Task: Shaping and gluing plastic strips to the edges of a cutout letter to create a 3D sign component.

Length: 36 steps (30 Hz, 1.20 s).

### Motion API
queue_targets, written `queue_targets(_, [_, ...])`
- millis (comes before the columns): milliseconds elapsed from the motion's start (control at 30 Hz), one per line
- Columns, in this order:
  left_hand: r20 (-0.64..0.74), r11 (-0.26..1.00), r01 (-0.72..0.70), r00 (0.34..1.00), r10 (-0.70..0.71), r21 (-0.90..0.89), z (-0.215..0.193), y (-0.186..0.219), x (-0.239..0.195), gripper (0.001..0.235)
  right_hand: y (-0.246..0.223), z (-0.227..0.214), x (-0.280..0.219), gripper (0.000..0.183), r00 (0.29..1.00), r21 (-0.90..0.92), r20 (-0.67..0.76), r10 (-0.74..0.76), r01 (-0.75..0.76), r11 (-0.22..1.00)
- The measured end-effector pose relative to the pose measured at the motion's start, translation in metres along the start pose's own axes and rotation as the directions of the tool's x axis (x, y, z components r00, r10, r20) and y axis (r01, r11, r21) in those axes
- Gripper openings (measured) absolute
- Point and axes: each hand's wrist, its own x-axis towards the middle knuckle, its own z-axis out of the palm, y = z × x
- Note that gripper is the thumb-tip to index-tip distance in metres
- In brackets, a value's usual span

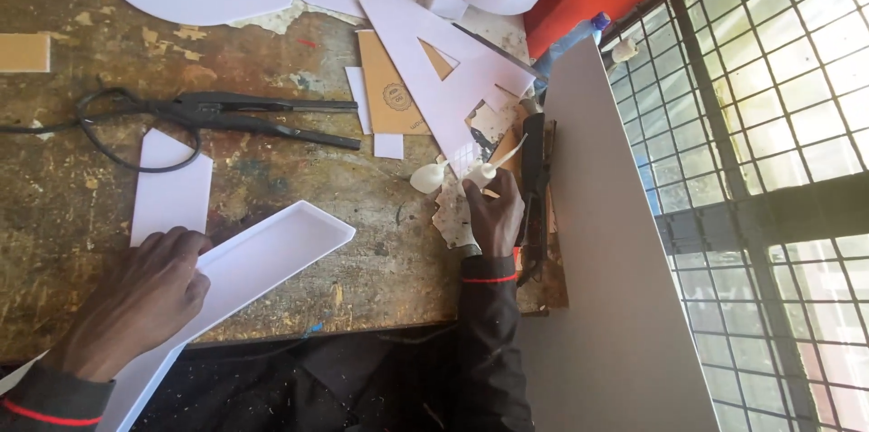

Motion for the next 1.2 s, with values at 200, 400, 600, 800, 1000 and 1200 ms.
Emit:
queue_targets(200, [-0.088, 0.995, -0.098, 0.991, 0.1, 0.026, 0.002, 0.0, -0.002, 0.025, 0.027, 0.013, -0.008, 0.039, 0.998, 0.124, 0.034, -0.057, 0.052, 0.991])
queue_targets(400, [-0.209, 0.991, -0.127, 0.969, 0.134, 0.046, 0.005, 0.002, -0.003, 0.019, -0.007, 0.011, -0.079, 0.021, 0.879, 0.011, -0.408, -0.247, 0.275, 0.961])
queue_targets(600, [0.012, 1.0, -0.025, 1.0, 0.026, -0.016, -0.049, 0.028, -0.01, 0.023, -0.05, 0.056, -0.135, 0.023, 0.836, 0.326, 0.05, -0.546, 0.504, 0.8])
queue_targets(800, [0.001, 0.997, -0.064, 0.998, 0.064, -0.031, -0.047, 0.022, -0.009, 0.023, -0.087, 0.071, -0.151, 0.042, 0.709, 0.34, 0.291, -0.642, 0.55, 0.763])
queue_targets(1000, [0.062, 0.992, -0.116, 0.991, 0.118, -0.041, -0.062, 0.025, -0.002, 0.023, -0.081, 0.065, -0.172, 0.045, 0.789, 0.306, 0.296, -0.538, 0.455, 0.836])
queue_targets(1200, [0.103, 0.986, -0.157, 0.981, 0.163, -0.06, -0.062, 0.021, 0.004, 0.032, -0.109, 0.04, -0.165, 0.037, 0.804, 0.317, 0.386, -0.451, 0.344, 0.884])
